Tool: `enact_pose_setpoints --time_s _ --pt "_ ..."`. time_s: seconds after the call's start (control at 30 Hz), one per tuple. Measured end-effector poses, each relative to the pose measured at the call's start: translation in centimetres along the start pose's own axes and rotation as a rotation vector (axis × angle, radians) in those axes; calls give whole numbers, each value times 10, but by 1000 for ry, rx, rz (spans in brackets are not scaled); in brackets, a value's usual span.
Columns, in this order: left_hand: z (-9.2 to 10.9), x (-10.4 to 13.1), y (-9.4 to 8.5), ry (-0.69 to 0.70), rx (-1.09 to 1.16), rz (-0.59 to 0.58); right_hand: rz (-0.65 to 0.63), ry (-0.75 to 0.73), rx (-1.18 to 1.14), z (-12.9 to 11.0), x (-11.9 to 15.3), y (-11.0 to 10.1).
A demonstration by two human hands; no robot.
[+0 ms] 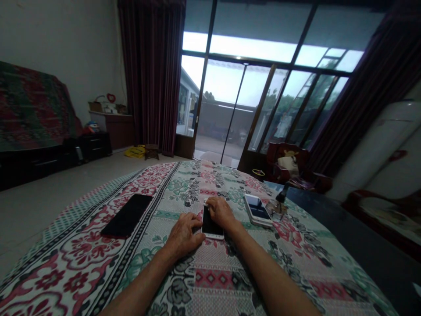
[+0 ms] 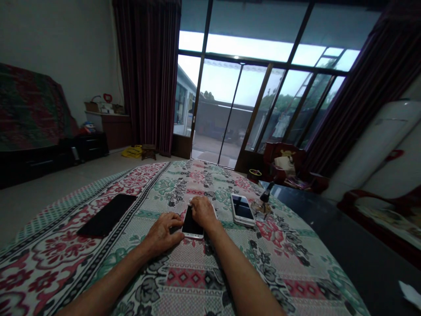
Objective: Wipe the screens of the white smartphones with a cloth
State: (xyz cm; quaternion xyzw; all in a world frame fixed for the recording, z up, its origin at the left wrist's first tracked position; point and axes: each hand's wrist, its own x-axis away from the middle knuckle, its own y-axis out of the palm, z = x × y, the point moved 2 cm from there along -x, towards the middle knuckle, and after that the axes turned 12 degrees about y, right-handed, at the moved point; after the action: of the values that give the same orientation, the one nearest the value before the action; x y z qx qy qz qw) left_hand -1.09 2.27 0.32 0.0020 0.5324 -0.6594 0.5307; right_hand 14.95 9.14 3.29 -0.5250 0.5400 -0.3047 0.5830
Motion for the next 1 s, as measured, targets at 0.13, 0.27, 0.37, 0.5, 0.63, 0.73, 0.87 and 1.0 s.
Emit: enact_pose_setpoints --time_s 0.13,0.27,0.37,0.5,0.63,0.73,0.87,1.0 --pt "1 -1 -1 -9 9 -14 8 -22 -6 -3 8 0" --pt "0 -1 -1 -12 1 -24 -12 -21 6 -6 17 -8" --pt "-1 -1 -1 -8 -4 -28 -50 -26 9 -8 18 -12" --pt "0 -1 -1 -7 -11 -26 -59 -45 -31 -9 24 -15" --pt "1 -1 0 -2 -14 -18 -56 -94 -77 -7 47 -18" --pt "0 -1 1 -2 -12 -9 -46 -106 -105 -1 57 -20" --pt "-2 -1 1 -7 -13 -11 -40 -83 -87 10 37 -16" --pt "0 -2 -1 -10 -9 -27 -34 -37 -39 14 2 -7"
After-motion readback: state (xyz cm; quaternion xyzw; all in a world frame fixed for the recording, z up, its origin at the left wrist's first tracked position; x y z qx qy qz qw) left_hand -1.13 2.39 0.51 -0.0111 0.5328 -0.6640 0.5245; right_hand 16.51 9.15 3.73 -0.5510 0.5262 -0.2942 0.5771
